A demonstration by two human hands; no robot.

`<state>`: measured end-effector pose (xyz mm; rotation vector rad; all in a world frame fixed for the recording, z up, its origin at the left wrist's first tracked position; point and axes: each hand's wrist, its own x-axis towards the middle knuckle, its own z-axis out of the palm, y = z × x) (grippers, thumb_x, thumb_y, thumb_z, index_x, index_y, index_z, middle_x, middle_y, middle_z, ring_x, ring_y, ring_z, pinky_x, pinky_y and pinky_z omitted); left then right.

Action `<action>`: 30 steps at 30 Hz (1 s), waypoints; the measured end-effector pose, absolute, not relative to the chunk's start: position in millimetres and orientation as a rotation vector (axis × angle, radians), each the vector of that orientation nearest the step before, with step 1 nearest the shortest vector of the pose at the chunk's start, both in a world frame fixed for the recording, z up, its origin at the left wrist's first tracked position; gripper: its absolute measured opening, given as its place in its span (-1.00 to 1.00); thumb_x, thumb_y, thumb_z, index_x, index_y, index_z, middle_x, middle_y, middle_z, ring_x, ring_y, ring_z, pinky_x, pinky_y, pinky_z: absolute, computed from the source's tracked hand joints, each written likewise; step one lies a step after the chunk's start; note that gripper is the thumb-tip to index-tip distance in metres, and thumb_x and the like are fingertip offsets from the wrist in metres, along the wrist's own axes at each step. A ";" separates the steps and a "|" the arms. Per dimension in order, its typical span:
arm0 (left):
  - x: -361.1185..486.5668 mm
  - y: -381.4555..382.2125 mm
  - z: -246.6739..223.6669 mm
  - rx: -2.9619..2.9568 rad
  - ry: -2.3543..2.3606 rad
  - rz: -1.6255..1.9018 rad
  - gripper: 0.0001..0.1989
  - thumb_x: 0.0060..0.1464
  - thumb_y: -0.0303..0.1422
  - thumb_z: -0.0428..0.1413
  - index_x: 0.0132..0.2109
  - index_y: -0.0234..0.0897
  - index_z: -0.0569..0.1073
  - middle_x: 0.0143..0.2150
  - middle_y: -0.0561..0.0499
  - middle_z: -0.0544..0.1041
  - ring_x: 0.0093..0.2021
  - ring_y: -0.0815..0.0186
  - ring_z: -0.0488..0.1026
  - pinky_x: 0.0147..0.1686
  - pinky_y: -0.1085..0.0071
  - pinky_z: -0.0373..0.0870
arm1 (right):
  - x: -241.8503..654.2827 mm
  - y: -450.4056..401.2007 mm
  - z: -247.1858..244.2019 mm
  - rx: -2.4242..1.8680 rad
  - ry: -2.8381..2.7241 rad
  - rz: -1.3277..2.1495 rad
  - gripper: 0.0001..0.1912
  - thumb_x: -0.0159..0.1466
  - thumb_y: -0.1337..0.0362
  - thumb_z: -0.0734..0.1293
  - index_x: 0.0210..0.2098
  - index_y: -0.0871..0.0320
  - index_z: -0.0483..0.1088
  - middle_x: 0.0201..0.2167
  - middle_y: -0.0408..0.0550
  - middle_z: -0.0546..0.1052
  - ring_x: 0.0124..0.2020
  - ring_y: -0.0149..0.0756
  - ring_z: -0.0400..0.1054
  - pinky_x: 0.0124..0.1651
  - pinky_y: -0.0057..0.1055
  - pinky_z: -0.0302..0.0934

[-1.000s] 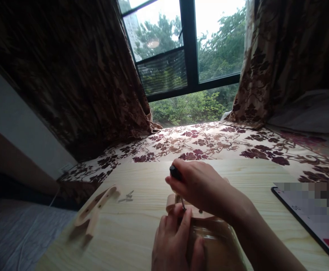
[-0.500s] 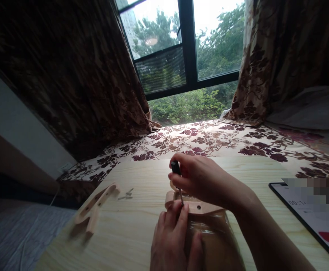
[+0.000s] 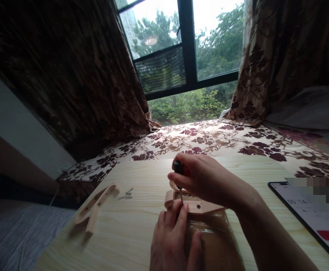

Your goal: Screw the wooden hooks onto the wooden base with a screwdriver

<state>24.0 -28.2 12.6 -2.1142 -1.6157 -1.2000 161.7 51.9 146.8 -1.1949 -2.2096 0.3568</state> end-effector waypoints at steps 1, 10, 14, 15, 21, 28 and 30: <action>24.1 -28.2 12.4 -2.113 -1.618 -1.195 -0.58 0.18 -0.24 -0.05 0.10 -0.30 0.44 0.13 -0.12 0.46 0.11 -0.01 0.38 0.08 0.01 0.34 | 160.9 50.0 147.4 -1.168 -2.202 0.400 -0.84 0.29 0.18 0.27 -0.38 0.10 0.33 -0.56 -0.22 0.40 -0.54 -0.41 0.22 -0.50 -0.49 0.03; 23.3 -29.4 12.0 -2.115 -1.635 -1.171 -0.58 0.18 -0.28 -0.06 0.12 -0.30 0.43 0.14 -0.08 0.46 0.12 0.01 0.37 0.10 0.03 0.33 | 162.4 56.7 145.7 -1.244 -2.199 0.311 -0.79 0.31 0.15 0.24 -0.40 0.11 0.29 -0.57 -0.17 0.39 -0.55 -0.38 0.19 -0.49 -0.45 0.02; 20.5 -29.5 10.8 -2.145 -1.632 -1.128 -0.57 0.17 -0.28 -0.05 0.14 -0.28 0.42 0.17 -0.04 0.44 0.13 0.02 0.36 0.10 0.06 0.34 | 161.9 57.2 145.6 -1.267 -2.189 0.320 -0.80 0.30 0.14 0.25 -0.37 0.11 0.30 -0.57 -0.18 0.38 -0.54 -0.37 0.19 -0.49 -0.44 0.01; 20.4 -29.5 11.0 -2.151 -1.633 -1.119 -0.57 0.17 -0.28 -0.04 0.14 -0.27 0.42 0.17 -0.04 0.43 0.13 0.02 0.36 0.10 0.06 0.34 | 161.2 55.7 146.0 -1.238 -2.188 0.352 -0.82 0.30 0.14 0.26 -0.35 0.10 0.32 -0.56 -0.20 0.38 -0.54 -0.38 0.19 -0.48 -0.45 0.01; 25.0 -30.2 16.0 -2.140 -1.680 -1.181 -0.57 0.20 -0.24 -0.09 0.10 -0.32 0.46 0.15 -0.09 0.45 0.13 0.00 0.36 0.11 0.02 0.31 | 161.2 49.9 146.9 -1.151 -2.197 0.438 -0.83 0.30 0.16 0.25 -0.38 0.08 0.31 -0.55 -0.22 0.39 -0.54 -0.41 0.19 -0.49 -0.47 0.01; 24.6 -29.0 13.1 -2.137 -1.689 -1.230 -0.57 0.19 -0.24 -0.07 0.12 -0.25 0.45 0.17 -0.01 0.43 0.12 0.00 0.36 0.11 0.01 0.31 | 164.6 55.0 146.7 -1.271 -2.209 0.285 -0.77 0.30 0.12 0.24 -0.40 0.12 0.28 -0.56 -0.17 0.37 -0.53 -0.37 0.17 -0.48 -0.44 -0.01; 24.2 -28.6 11.5 -2.133 -1.689 -1.235 -0.57 0.17 -0.25 -0.06 0.14 -0.22 0.43 0.19 0.03 0.42 0.12 0.01 0.37 0.11 0.01 0.31 | 164.1 52.8 147.9 -1.241 -2.203 0.317 -0.81 0.30 0.14 0.25 -0.35 0.12 0.32 -0.56 -0.20 0.36 -0.54 -0.39 0.16 -0.48 -0.46 -0.01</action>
